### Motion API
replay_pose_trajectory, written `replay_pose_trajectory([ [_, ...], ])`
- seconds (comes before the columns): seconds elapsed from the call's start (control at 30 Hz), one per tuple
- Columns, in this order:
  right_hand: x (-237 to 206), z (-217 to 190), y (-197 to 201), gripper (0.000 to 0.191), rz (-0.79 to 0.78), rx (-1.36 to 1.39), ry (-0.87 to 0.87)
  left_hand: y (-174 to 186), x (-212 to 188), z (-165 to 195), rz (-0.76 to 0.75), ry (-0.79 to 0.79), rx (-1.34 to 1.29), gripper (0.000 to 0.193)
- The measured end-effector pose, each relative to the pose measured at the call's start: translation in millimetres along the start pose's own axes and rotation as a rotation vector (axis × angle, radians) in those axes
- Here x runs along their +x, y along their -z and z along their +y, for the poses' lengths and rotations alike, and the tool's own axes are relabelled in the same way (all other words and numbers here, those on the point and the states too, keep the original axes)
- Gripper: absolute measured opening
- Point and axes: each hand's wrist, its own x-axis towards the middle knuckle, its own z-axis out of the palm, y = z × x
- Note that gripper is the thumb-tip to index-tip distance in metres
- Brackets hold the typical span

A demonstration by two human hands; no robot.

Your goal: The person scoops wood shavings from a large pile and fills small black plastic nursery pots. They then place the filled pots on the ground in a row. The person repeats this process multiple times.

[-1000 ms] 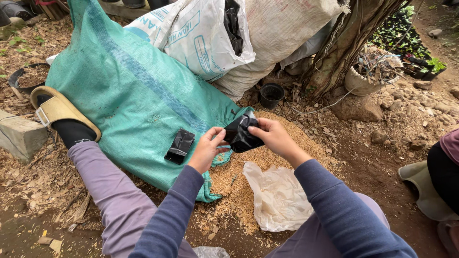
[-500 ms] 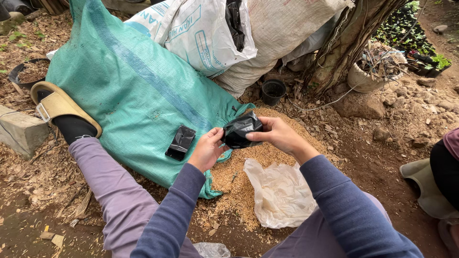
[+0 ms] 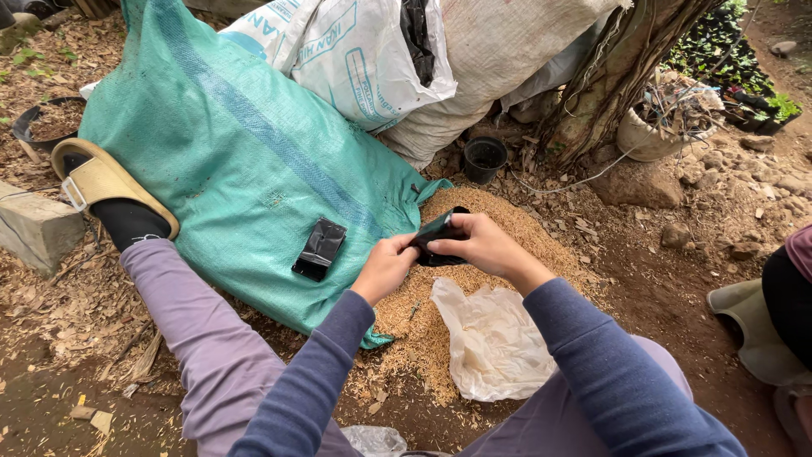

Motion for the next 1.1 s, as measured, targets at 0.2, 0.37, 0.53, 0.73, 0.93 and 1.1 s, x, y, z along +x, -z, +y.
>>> replay_pose_trajectory([
  [0.2, -9.2, -14.1, -5.7, 0.052, 0.036, -0.421, 0.091, -0.9, 4.6, -8.6, 0.087, 0.220, -0.195, 0.031],
  [0.37, -4.0, -7.8, -7.6, 0.040, 0.055, -0.515, 0.094, 2.4, 3.6, -6.7, 0.087, 0.241, -0.087, 0.033],
  [0.53, -1.8, -4.0, -8.2, 0.035, 0.029, -0.511, 0.084, 4.7, 1.8, -9.8, 0.149, 0.179, 0.001, 0.034],
  [0.73, -10.3, -1.3, -16.7, 0.028, 0.060, -0.776, 0.325, 13.8, -7.6, -0.6, 0.007, 0.368, -0.797, 0.061],
  [0.93, -19.5, -8.5, -45.2, 0.021, -0.085, -0.998, 0.755, 8.3, -12.7, 5.1, -0.029, 0.619, -0.796, 0.060],
  [1.1, -23.1, -21.0, -43.6, 0.018, -0.161, -0.996, 0.474, 6.4, -9.0, -27.6, -0.043, 0.510, -0.964, 0.047],
])
